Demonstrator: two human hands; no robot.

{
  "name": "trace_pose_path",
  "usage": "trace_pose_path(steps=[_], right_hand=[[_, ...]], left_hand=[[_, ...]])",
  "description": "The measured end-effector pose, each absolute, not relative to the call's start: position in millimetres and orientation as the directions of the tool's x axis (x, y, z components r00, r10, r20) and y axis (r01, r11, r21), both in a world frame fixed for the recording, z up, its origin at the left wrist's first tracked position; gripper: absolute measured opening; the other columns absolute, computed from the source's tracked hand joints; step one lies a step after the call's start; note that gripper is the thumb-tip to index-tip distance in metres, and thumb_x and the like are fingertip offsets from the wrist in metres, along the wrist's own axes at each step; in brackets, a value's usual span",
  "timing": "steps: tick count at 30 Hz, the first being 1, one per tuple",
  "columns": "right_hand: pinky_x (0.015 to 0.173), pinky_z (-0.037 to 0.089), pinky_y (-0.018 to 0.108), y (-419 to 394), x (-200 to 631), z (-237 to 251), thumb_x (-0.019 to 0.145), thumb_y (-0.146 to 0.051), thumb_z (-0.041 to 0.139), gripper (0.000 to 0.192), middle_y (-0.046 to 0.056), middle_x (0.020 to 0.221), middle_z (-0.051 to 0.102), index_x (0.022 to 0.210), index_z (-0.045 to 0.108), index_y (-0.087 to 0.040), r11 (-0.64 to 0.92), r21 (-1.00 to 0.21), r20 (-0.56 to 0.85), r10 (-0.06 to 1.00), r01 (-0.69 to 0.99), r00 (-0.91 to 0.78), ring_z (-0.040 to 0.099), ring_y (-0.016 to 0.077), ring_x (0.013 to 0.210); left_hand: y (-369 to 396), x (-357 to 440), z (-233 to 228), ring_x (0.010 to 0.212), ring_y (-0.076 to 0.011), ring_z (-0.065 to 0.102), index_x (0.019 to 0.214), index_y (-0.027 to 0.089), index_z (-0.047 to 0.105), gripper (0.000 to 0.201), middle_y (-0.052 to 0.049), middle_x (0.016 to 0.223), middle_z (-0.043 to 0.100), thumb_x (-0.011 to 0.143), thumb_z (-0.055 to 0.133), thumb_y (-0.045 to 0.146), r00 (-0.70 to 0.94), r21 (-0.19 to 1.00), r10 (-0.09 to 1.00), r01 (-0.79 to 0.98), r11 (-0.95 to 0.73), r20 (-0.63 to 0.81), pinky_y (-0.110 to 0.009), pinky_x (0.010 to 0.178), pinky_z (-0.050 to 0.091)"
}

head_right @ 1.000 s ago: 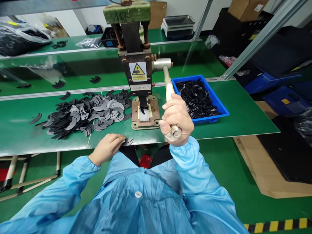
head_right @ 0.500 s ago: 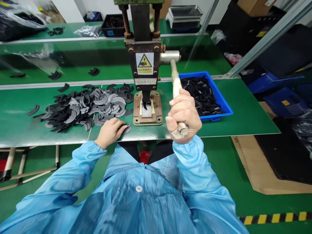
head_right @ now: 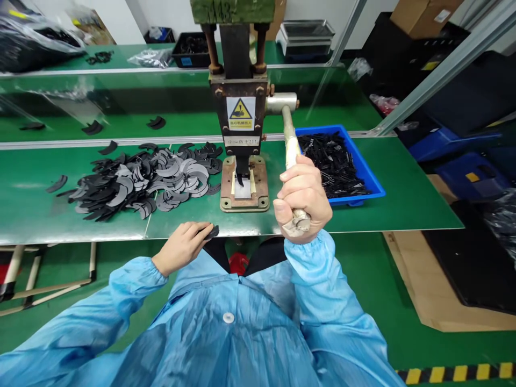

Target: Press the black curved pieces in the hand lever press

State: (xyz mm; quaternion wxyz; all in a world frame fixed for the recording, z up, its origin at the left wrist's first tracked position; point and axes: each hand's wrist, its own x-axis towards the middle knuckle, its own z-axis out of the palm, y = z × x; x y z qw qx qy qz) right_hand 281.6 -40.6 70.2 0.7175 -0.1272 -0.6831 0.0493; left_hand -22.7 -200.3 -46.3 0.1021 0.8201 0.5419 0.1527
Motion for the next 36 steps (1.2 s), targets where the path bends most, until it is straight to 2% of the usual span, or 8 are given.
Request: trace_pose_path(steps=[2,5,8,11,18,25,30,36], right_hand=[[0.109,0.057,0.062,-40.3,281.2,69.8,0.092,-0.038,0.075,0.033,-0.004,0.069,0.061,0.071,0.055,-0.023,0.963,-0.249,0.968,0.244,0.101,0.061,0.069,0.0182,0.088],[0.108,0.057,0.061,-39.8,280.2,69.5,0.091,-0.038,0.076,0.032,-0.004,0.069,0.061,0.071,0.055,-0.023,0.964,-0.252,0.967,0.246,0.09,0.067,0.069,0.0184,0.087],[0.11,0.056,0.061,-39.8,280.0,69.6,0.09,-0.036,0.076,0.032,-0.004,0.069,0.061,0.07,0.055,-0.023,0.963,-0.256,0.965,0.249,0.083,0.082,0.069,0.0179,0.087],[0.111,0.056,0.06,-40.4,281.3,70.1,0.09,-0.035,0.076,0.031,-0.004,0.069,0.062,0.071,0.055,-0.023,0.962,-0.255,0.966,0.25,0.094,0.064,0.069,0.0178,0.088],[0.111,0.057,0.062,-41.2,284.1,70.6,0.09,-0.036,0.076,0.03,-0.003,0.069,0.061,0.072,0.056,-0.024,0.961,-0.258,0.966,0.255,0.102,0.038,0.068,0.0191,0.087],[0.109,0.058,0.06,-40.0,282.6,69.7,0.091,-0.036,0.075,0.031,-0.004,0.068,0.06,0.072,0.055,-0.024,0.963,-0.24,0.971,0.236,0.125,0.045,0.069,0.0178,0.087],[0.109,0.058,0.061,-40.0,281.5,69.9,0.089,-0.036,0.076,0.031,-0.005,0.067,0.059,0.071,0.054,-0.024,0.962,-0.249,0.967,0.242,0.113,0.079,0.069,0.0175,0.085],[0.112,0.058,0.06,-39.8,288.6,68.5,0.091,-0.037,0.075,0.029,-0.004,0.07,0.062,0.073,0.058,-0.024,0.963,-0.246,0.969,0.247,0.108,0.001,0.071,0.0178,0.09]], left_hand=[[-194.2,-27.7,-40.5,0.123,-0.0319,0.069,0.145,0.026,0.069,0.04,-0.018,0.135,0.072,0.11,0.05,0.029,0.311,0.46,0.932,0.811,-0.363,0.187,-0.05,0.102,0.057],[-169.6,-31.2,-22.7,0.109,-0.0267,0.069,0.118,0.024,0.075,0.032,-0.013,0.112,0.071,0.111,0.049,0.04,0.08,0.625,0.971,0.753,-0.206,0.225,-0.042,0.095,0.059],[-127.6,-27.7,-4.3,0.078,-0.0193,0.064,0.099,0.023,0.068,0.033,-0.004,0.083,0.066,0.11,0.054,0.051,-0.088,0.816,0.993,0.578,-0.016,0.083,-0.033,0.073,0.055],[-78.8,-16.8,4.6,0.058,-0.0119,0.057,0.09,0.021,0.061,0.037,0.0,0.072,0.066,0.101,0.071,0.056,-0.069,0.951,0.992,0.284,0.118,-0.102,-0.024,0.056,0.046],[-6.0,14.7,6.5,0.053,-0.0089,0.067,0.083,0.018,0.057,0.041,0.003,0.067,0.067,0.09,0.09,0.041,-0.054,0.955,0.954,0.024,0.297,-0.296,-0.018,0.053,0.054],[7.5,20.2,5.3,0.055,-0.0136,0.072,0.081,0.018,0.058,0.038,0.001,0.058,0.065,0.092,0.089,0.036,-0.007,0.929,0.931,0.07,0.365,-0.365,-0.019,0.051,0.055],[15.1,18.9,6.2,0.046,-0.0115,0.065,0.076,0.019,0.056,0.041,-0.001,0.053,0.064,0.092,0.088,0.038,0.025,0.902,0.907,0.122,0.415,-0.421,-0.017,0.046,0.049],[13.7,12.2,6.4,0.05,-0.0131,0.068,0.083,0.019,0.056,0.038,0.002,0.055,0.063,0.093,0.088,0.037,0.067,0.901,0.9,0.085,0.425,-0.431,-0.018,0.05,0.053]])
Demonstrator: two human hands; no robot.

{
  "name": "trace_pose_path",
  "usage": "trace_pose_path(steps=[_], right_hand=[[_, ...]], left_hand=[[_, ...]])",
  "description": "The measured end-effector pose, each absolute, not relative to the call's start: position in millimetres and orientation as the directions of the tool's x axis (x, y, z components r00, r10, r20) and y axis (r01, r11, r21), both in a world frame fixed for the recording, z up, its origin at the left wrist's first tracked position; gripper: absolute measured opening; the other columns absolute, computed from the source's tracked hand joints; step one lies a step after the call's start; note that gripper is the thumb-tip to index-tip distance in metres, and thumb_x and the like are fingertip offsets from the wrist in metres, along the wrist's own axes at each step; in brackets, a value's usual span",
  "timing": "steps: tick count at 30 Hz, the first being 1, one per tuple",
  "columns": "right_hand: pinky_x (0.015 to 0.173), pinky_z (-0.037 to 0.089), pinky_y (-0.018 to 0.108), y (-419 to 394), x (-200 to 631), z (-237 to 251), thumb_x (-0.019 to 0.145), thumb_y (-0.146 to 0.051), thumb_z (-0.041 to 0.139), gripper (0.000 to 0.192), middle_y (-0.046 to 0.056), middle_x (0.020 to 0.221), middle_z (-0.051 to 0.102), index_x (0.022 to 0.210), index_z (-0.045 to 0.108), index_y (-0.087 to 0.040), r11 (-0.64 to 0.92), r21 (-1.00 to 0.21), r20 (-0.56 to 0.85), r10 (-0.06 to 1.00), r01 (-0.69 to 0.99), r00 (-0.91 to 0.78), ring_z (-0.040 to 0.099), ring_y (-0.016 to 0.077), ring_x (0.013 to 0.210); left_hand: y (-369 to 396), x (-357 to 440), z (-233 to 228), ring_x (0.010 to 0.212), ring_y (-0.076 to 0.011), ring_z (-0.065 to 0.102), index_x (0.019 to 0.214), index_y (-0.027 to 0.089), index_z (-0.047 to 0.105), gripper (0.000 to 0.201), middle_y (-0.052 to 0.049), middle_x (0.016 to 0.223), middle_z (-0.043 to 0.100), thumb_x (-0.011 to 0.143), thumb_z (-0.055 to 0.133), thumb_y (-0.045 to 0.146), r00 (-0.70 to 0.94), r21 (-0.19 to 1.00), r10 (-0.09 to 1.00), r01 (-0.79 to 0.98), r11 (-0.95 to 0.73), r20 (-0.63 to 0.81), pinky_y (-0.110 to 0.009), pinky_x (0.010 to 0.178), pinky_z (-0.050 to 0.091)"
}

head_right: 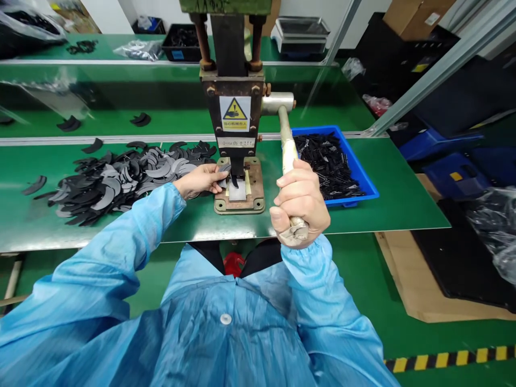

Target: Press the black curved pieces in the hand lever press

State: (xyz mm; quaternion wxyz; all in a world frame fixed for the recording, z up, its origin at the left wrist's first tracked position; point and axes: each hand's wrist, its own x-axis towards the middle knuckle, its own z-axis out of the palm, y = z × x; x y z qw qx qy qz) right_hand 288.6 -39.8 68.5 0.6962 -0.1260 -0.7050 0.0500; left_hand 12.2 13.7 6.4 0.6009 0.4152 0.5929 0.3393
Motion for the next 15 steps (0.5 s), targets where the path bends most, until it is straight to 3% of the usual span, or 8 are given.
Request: trace_pose_path(steps=[5,9,15], right_hand=[[0.113,0.057,0.06,-43.9,288.0,70.1,0.096,-0.04,0.072,0.032,-0.005,0.07,0.06,0.073,0.057,-0.024,0.948,-0.284,0.959,0.284,0.144,0.025,0.07,0.0161,0.091],[0.112,0.058,0.06,-46.0,286.7,71.2,0.097,-0.042,0.071,0.034,-0.005,0.069,0.059,0.072,0.057,-0.024,0.942,-0.291,0.956,0.292,0.166,0.019,0.07,0.0156,0.091],[0.112,0.057,0.06,-45.8,286.0,71.0,0.097,-0.043,0.071,0.036,-0.005,0.068,0.059,0.071,0.055,-0.024,0.943,-0.291,0.957,0.289,0.159,0.036,0.071,0.0156,0.091]], left_hand=[[16.8,11.5,17.1,0.045,-0.011,0.066,0.083,0.019,0.057,0.035,0.002,0.054,0.063,0.096,0.085,0.035,0.086,0.863,0.862,0.136,0.487,-0.5,-0.016,0.047,0.05],[23.0,9.6,24.4,0.042,-0.0101,0.063,0.082,0.018,0.057,0.041,0.001,0.055,0.065,0.088,0.092,0.04,0.128,0.836,0.829,0.167,0.523,-0.545,-0.016,0.045,0.048],[15.8,5.4,4.3,0.046,-0.0094,0.065,0.083,0.019,0.055,0.043,0.004,0.054,0.062,0.09,0.09,0.043,0.145,0.935,0.924,0.106,0.34,-0.353,-0.014,0.044,0.044]])
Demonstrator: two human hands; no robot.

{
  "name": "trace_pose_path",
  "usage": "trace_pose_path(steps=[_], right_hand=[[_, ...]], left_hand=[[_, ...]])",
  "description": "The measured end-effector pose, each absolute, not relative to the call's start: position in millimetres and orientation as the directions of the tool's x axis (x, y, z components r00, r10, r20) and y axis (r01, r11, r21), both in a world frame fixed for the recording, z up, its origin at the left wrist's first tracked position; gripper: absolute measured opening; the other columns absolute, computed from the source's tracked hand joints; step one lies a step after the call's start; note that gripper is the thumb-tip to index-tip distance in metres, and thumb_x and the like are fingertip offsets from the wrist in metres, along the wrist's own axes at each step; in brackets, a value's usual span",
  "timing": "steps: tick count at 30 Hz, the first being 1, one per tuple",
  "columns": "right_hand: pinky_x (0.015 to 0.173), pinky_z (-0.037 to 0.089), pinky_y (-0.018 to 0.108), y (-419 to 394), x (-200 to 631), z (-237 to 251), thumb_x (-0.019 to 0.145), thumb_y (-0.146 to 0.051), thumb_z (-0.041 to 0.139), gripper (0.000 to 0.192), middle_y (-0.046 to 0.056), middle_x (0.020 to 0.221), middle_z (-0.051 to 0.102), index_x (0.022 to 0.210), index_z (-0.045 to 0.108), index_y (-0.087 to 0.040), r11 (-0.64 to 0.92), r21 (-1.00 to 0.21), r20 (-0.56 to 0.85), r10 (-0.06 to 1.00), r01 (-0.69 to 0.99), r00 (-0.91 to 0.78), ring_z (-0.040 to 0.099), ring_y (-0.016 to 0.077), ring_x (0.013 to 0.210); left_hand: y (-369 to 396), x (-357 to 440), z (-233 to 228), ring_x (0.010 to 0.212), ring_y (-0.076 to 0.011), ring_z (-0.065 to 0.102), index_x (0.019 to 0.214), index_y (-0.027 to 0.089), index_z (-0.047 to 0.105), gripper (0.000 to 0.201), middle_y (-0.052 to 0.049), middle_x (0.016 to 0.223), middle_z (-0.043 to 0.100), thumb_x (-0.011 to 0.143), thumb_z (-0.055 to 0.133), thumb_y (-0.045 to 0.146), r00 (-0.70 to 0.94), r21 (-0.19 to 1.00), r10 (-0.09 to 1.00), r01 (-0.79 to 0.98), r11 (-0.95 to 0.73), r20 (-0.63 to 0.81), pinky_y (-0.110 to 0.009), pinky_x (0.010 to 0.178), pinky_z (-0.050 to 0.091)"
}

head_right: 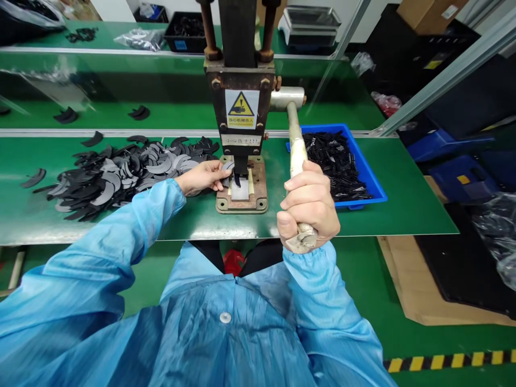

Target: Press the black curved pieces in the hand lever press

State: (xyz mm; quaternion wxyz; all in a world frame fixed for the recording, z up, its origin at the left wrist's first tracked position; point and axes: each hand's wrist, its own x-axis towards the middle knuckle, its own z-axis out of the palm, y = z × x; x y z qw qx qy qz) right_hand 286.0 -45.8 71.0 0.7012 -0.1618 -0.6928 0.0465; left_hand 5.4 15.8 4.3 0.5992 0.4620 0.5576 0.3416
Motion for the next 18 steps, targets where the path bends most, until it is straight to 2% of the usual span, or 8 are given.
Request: trace_pose_path(steps=[2,5,14,18], right_hand=[[0.112,0.057,0.06,-46.1,286.2,71.2,0.098,-0.043,0.07,0.037,-0.005,0.068,0.058,0.07,0.054,-0.023,0.945,-0.284,0.959,0.283,0.164,0.034,0.07,0.0153,0.091],[0.112,0.058,0.061,-46.6,286.4,71.5,0.098,-0.043,0.07,0.038,-0.005,0.068,0.058,0.07,0.053,-0.023,0.94,-0.29,0.957,0.289,0.177,0.033,0.07,0.0152,0.091],[0.107,0.059,0.06,-43.8,281.2,69.2,0.096,-0.045,0.07,0.042,-0.005,0.063,0.054,0.066,0.05,-0.023,0.94,-0.283,0.959,0.27,0.189,0.091,0.069,0.0156,0.085],[0.106,0.059,0.06,-43.1,280.3,69.1,0.096,-0.046,0.07,0.044,-0.005,0.063,0.053,0.065,0.048,-0.023,0.938,-0.279,0.96,0.264,0.208,0.098,0.069,0.0158,0.084]], left_hand=[[11.8,5.7,-3.3,0.041,-0.0077,0.059,0.082,0.019,0.055,0.042,0.005,0.05,0.06,0.092,0.088,0.042,0.129,0.958,0.952,0.113,0.265,-0.279,-0.013,0.041,0.039],[8.5,7.3,-7.3,0.038,-0.007,0.054,0.083,0.019,0.056,0.039,0.005,0.048,0.059,0.094,0.087,0.04,0.113,0.963,0.963,0.14,0.229,-0.245,-0.014,0.04,0.036],[14.3,7.6,0.5,0.039,-0.0076,0.055,0.08,0.018,0.058,0.033,0.003,0.049,0.059,0.1,0.08,0.033,0.117,0.926,0.931,0.198,0.32,-0.347,-0.014,0.04,0.039],[13.2,5.6,-4.8,0.04,-0.0079,0.056,0.081,0.018,0.06,0.031,0.004,0.049,0.058,0.1,0.08,0.033,0.133,0.934,0.939,0.214,0.285,-0.317,-0.015,0.041,0.041]])
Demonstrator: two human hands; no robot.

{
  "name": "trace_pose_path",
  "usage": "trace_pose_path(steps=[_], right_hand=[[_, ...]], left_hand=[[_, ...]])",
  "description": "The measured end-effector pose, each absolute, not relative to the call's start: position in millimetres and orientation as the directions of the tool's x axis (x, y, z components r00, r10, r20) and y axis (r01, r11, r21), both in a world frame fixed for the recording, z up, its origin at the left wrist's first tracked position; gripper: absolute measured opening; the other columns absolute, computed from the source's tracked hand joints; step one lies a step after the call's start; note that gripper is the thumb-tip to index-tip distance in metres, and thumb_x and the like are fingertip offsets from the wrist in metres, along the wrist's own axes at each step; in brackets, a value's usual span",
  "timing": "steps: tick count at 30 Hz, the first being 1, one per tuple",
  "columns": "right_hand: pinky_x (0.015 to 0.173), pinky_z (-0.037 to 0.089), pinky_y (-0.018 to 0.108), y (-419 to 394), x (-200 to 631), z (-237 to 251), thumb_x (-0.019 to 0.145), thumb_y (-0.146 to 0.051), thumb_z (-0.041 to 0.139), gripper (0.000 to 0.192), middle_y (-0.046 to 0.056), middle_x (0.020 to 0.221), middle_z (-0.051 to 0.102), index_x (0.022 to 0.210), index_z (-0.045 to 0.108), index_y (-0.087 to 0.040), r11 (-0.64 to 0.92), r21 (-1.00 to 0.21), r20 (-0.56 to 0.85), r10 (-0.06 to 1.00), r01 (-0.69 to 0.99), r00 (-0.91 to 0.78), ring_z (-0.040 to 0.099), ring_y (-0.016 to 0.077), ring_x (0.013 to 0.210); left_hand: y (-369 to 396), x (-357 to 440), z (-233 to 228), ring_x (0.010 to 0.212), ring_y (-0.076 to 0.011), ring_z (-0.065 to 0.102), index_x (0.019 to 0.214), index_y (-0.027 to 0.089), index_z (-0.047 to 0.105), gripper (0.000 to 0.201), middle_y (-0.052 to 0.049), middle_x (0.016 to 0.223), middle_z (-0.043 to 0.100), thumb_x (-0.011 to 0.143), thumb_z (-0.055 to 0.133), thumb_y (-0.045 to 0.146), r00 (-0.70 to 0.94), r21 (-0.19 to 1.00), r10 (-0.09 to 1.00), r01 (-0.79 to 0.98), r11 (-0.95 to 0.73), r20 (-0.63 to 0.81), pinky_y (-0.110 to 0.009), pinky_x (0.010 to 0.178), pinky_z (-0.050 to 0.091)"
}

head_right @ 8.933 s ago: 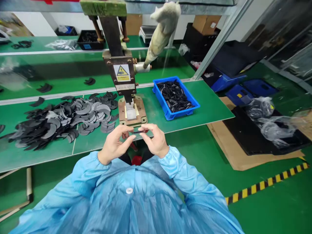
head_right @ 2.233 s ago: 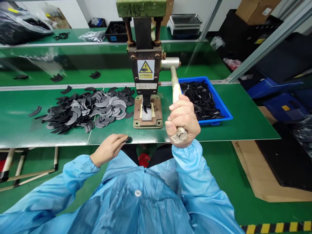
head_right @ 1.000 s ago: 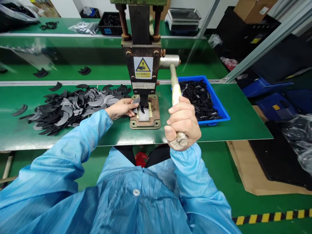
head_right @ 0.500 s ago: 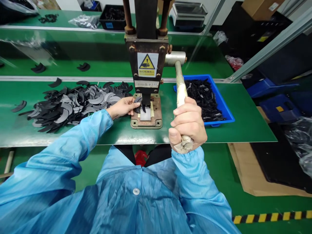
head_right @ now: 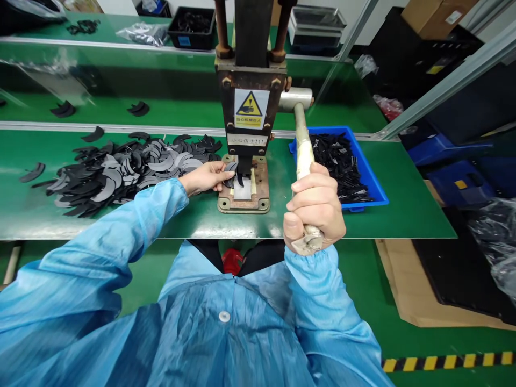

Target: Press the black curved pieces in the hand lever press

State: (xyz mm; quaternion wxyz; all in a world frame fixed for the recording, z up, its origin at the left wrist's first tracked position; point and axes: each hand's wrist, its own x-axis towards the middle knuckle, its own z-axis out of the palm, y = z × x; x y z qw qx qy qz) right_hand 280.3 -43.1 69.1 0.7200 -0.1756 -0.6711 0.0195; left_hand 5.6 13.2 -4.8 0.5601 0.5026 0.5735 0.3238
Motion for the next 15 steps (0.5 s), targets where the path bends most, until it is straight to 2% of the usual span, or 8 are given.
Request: trace_pose_path(steps=[4,10,15], right_hand=[[0.106,0.06,0.059,-42.9,280.7,69.6,0.096,-0.047,0.07,0.046,-0.005,0.062,0.051,0.065,0.046,-0.023,0.939,-0.275,0.961,0.259,0.209,0.097,0.068,0.0153,0.084],[0.108,0.058,0.059,-46.2,281.6,69.5,0.096,-0.046,0.07,0.046,-0.005,0.064,0.053,0.065,0.045,-0.022,0.934,-0.289,0.957,0.279,0.209,0.075,0.069,0.015,0.086],[0.105,0.061,0.051,-40.0,277.0,87.8,0.099,-0.047,0.07,0.047,-0.006,0.065,0.053,0.067,0.048,-0.021,0.955,-0.257,0.964,0.243,0.147,0.109,0.069,0.0118,0.084]], left_hand=[[12.2,5.4,-3.2,0.04,-0.0074,0.055,0.081,0.018,0.061,0.033,0.004,0.049,0.058,0.097,0.083,0.037,0.14,0.938,0.941,0.212,0.275,-0.307,-0.014,0.041,0.04],[18.5,10.6,15.9,0.044,-0.0099,0.062,0.083,0.017,0.063,0.03,0.001,0.054,0.063,0.097,0.083,0.034,0.109,0.843,0.839,0.152,0.516,-0.533,-0.015,0.043,0.044],[15.7,16.3,16.7,0.044,-0.0104,0.065,0.089,0.018,0.062,0.026,0.0,0.057,0.067,0.101,0.078,0.034,0.072,0.824,0.826,0.156,0.544,-0.559,-0.014,0.045,0.045]])
